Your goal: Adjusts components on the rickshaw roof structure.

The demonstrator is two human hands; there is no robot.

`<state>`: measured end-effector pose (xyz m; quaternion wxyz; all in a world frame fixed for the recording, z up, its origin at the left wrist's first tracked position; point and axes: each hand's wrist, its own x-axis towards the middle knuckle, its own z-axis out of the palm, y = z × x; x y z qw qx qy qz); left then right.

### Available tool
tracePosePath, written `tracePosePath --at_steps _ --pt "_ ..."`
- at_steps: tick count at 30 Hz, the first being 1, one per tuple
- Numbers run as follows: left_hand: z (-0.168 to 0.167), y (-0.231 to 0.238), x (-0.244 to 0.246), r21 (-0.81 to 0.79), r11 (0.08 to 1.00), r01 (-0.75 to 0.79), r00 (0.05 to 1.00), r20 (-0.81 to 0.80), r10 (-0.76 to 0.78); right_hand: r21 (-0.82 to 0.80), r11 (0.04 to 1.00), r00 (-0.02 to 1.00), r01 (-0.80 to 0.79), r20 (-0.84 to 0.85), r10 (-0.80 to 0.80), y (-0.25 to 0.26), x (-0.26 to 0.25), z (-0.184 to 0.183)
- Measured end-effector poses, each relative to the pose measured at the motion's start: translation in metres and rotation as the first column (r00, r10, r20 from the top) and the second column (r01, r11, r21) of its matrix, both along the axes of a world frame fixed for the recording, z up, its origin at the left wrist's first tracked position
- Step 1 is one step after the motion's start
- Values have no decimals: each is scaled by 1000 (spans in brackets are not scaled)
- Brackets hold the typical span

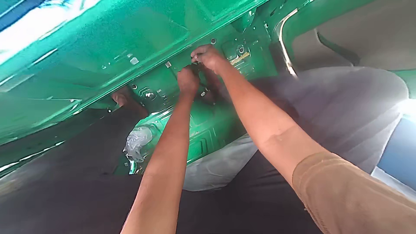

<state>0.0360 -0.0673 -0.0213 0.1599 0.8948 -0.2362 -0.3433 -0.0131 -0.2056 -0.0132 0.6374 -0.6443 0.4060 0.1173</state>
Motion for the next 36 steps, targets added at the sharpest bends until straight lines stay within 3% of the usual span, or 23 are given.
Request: tracePosePath --at_steps 2,3,5,6,7,10,14,20,22,27,31,34,36 --pt "2 0 -2 -21 1000 -23 1000 15 24 -15 976 974 216 -59 -217 4 -5 -4" --pt "-1 2 -3 -28 1000 12 1000 29 -11 -108 965 957 239 -143 -253 7 -9 -8" --pt "-7 3 -5 -19 994 112 992 53 -111 -293 955 951 -39 -305 -55 11 -20 -15" --pt "-6 1 -6 -13 990 140 989 56 -139 -346 903 925 -254 -360 122 12 -23 -21" --pt "-4 0 -7 2 989 150 987 50 -150 -388 856 912 -341 -357 202 16 -25 -28" --pt "3 -5 -6 52 994 93 996 -6 -93 -472 856 976 -210 -155 154 34 -28 -45" --pt "-6 -1 5 -7 1000 -7 988 -155 6 -549 798 964 -248 -225 145 43 -20 -51" --pt "-23 10 7 -101 982 -157 955 -270 125 -528 711 857 -464 -469 212 36 -21 -15" --pt "-25 7 6 -126 976 -179 954 -263 141 -484 733 849 -479 -467 247 22 -17 -4" --pt "-19 12 -6 -45 993 -107 994 -37 105 -242 951 935 -193 -340 103 -5 -11 1" --pt "-15 12 -13 -53 993 -102 995 -16 101 9 1000 990 22 -143 -21 -2 2 -4" --pt "-22 18 -11 -90 988 -126 990 -75 120 -112 987 981 -118 -165 99 5 8 -22" --pt "-23 18 -10 -95 983 -155 983 -113 144 -196 980 984 -43 -177 8 9 4 -31"
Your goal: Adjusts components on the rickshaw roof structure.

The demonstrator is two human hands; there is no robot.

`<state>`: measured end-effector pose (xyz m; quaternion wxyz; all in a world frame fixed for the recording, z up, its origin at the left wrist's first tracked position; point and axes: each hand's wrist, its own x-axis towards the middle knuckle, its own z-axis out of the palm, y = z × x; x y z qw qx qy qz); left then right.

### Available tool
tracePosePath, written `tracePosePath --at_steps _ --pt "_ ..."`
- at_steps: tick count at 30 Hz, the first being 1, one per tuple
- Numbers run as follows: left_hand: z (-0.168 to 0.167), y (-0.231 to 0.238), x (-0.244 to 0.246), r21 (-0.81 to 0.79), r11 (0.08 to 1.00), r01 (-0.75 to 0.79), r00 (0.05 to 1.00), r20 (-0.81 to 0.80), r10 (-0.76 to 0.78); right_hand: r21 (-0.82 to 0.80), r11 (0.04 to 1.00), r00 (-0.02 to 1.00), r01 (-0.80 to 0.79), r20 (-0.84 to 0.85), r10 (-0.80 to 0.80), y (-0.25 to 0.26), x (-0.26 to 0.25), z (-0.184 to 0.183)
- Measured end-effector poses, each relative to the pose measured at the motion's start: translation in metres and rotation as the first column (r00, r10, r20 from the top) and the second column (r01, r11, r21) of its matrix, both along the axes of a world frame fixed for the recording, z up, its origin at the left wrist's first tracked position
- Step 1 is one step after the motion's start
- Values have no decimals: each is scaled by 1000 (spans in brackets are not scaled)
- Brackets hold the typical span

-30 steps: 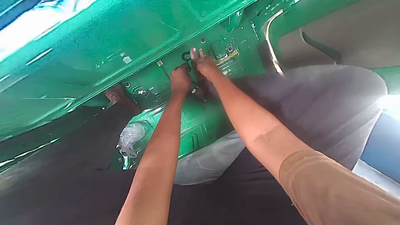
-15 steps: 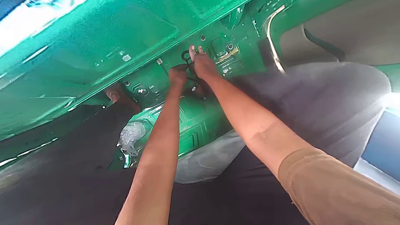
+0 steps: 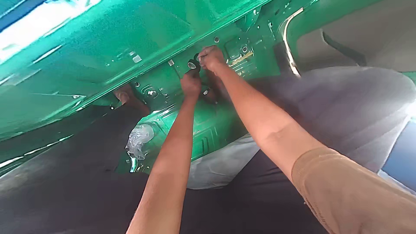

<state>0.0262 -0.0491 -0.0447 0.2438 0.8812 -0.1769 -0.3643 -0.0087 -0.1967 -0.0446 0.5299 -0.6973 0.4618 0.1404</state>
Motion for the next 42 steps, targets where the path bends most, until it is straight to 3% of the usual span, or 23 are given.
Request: tracePosePath --at_steps 3,6,10,13,19,22,24,27,29,35,38,42 --pt "-1 4 -3 -33 999 -42 999 -23 41 -64 992 993 110 -35 -113 11 -15 1" --pt "3 -1 -5 -41 998 -50 999 6 50 -199 979 996 49 -58 -62 22 -16 3" --pt "12 -4 -2 49 995 84 992 93 -89 -397 917 998 -41 -52 22 38 -8 -41" --pt "16 -4 0 61 991 116 990 79 -120 -369 929 999 -36 -41 23 38 -9 -55" --pt "7 2 8 -44 999 9 1000 -7 -9 -256 963 995 -83 -81 64 29 -9 -35" --pt "5 8 16 -38 999 -25 991 -130 20 -230 969 996 -94 -28 90 29 -15 -37" --pt "1 15 17 -25 996 -83 965 -252 74 -279 940 980 -198 -52 191 30 -20 -36" --pt "12 25 15 -28 967 -254 826 -526 202 -318 909 960 -271 -20 279 32 -25 -27" --pt "14 32 13 -34 949 -315 763 -604 231 -288 901 943 -324 -19 332 32 -29 -16" --pt "6 26 3 -133 985 -113 955 -287 71 -189 817 838 -545 -140 527 15 -26 27" --pt "12 26 0 -82 996 -21 987 -158 8 -125 738 744 -663 -212 633 13 -19 44" --pt "11 27 0 -49 999 -23 990 -138 16 -71 739 740 -669 -144 657 13 -5 65"
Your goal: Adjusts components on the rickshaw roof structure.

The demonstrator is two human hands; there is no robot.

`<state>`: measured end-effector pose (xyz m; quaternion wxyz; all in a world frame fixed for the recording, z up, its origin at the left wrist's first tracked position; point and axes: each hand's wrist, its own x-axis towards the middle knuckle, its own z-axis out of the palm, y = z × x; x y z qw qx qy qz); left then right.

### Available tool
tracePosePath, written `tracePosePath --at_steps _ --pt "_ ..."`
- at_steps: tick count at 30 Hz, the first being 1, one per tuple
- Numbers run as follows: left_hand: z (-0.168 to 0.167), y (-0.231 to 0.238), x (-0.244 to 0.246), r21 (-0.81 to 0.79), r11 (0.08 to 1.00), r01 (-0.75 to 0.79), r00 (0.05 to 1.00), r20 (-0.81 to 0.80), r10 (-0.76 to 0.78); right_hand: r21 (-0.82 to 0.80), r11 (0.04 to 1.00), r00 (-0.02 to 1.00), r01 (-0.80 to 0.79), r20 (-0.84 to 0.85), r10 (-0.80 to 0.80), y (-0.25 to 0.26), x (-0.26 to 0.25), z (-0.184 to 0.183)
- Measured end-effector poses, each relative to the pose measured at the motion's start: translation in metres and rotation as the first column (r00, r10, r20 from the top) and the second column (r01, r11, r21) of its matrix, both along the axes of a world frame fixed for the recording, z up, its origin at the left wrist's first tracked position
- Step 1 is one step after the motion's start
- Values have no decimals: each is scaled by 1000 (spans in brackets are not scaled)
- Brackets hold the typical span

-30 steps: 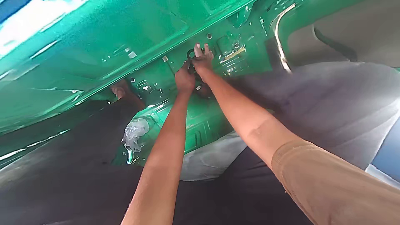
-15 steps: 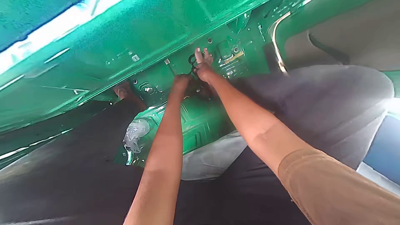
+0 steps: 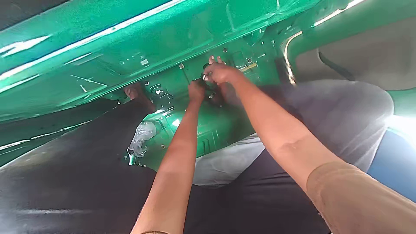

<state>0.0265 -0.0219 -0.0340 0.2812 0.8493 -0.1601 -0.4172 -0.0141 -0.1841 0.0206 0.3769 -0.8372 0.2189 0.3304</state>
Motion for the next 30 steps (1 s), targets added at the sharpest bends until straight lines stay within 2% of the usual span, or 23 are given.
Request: tracePosePath --at_steps 2,3,4,5,6,7,11,14,18,21,25,27,30 --pt "-5 6 0 -66 998 -24 998 -51 20 79 987 990 139 28 -141 2 6 -6" --pt "-6 8 -1 -106 993 -42 996 -84 33 123 957 964 261 12 -265 4 6 -15" --pt "-6 8 0 -152 986 -68 991 -124 49 171 896 908 410 15 -419 7 7 -26" --pt "-6 10 -1 -188 978 -90 984 -168 58 214 794 810 569 24 -587 13 4 -38" --pt "-6 13 -2 -222 969 -113 976 -207 66 205 691 696 693 62 -716 22 1 -50" --pt "-6 14 -2 -258 956 -141 966 -245 76 133 643 632 754 118 -766 27 0 -59" --pt "-6 26 -12 -392 871 -297 926 -341 162 -55 745 725 665 289 -625 37 -5 -99" --pt "-13 29 -18 -464 784 -411 895 -370 250 -97 743 735 663 276 -620 40 0 -103" --pt "-13 22 -30 -439 618 -652 749 -500 435 -103 759 759 643 222 -612 32 4 -110" --pt "-12 21 -30 -391 500 -773 630 -565 533 -124 821 809 558 301 -505 29 -7 -116" --pt "-7 23 -24 -411 459 -788 614 -464 639 -142 863 818 485 422 -391 32 -17 -123" --pt "-5 24 -25 -414 439 -797 595 -420 685 -63 877 806 476 430 -407 31 -23 -118" --pt "-2 24 -33 -438 419 -795 584 -368 724 -44 905 843 423 386 -375 26 -23 -106"
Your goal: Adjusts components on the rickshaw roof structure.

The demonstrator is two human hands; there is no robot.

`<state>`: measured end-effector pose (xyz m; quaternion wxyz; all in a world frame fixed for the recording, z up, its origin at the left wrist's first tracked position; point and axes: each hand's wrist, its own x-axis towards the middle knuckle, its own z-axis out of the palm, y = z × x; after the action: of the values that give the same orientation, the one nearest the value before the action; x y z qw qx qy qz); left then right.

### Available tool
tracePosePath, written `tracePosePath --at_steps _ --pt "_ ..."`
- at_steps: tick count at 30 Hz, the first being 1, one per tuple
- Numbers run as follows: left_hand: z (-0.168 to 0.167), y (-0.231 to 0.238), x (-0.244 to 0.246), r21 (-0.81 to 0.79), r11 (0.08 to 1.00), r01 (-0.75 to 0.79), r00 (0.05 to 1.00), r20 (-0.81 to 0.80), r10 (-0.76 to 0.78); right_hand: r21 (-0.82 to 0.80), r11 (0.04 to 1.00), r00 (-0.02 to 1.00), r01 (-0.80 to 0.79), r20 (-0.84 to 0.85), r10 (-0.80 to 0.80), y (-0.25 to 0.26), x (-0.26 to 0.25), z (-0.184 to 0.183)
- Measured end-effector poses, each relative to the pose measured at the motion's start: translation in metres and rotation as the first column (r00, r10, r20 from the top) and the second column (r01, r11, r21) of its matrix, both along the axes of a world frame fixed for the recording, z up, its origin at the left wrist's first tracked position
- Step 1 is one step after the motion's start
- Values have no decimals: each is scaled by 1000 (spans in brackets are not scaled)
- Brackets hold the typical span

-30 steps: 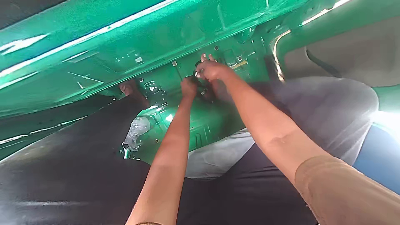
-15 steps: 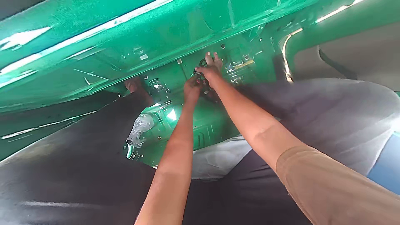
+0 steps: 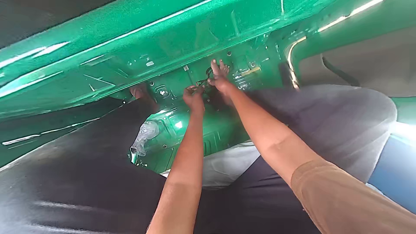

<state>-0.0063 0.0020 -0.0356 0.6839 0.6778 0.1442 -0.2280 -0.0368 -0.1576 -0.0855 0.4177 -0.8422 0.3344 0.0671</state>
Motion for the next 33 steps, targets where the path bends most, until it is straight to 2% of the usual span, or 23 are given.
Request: tracePosePath --at_steps 5,12,17,19,21,23,26,30,31,33 --pt "1 0 -1 172 980 101 978 166 -130 -10 1000 999 5 -38 -6 1 1 6" --pt "7 0 5 316 938 143 947 233 -223 19 1000 1000 13 -9 -13 3 -2 7" --pt "-9 7 10 162 974 158 963 194 -188 91 996 999 20 -33 -17 5 -3 20" --pt "-10 9 9 149 974 172 962 187 -199 59 994 989 -88 -111 94 1 -2 31" --pt "-9 9 9 137 976 169 967 166 -191 113 976 951 -185 -230 207 -4 2 57" --pt "-10 9 7 112 980 163 975 134 -177 118 972 919 -202 -320 229 -4 3 77" --pt "-13 9 7 91 982 163 977 122 -173 309 931 894 -195 -336 298 -17 14 87" --pt "-16 12 10 88 981 174 975 122 -184 341 935 960 -95 -216 176 -15 18 77" --pt "-16 13 11 82 982 172 976 122 -182 386 922 977 -29 -183 108 -13 18 72" --pt "-15 12 10 63 986 154 978 131 -161 468 862 978 196 -153 -140 -3 19 62"
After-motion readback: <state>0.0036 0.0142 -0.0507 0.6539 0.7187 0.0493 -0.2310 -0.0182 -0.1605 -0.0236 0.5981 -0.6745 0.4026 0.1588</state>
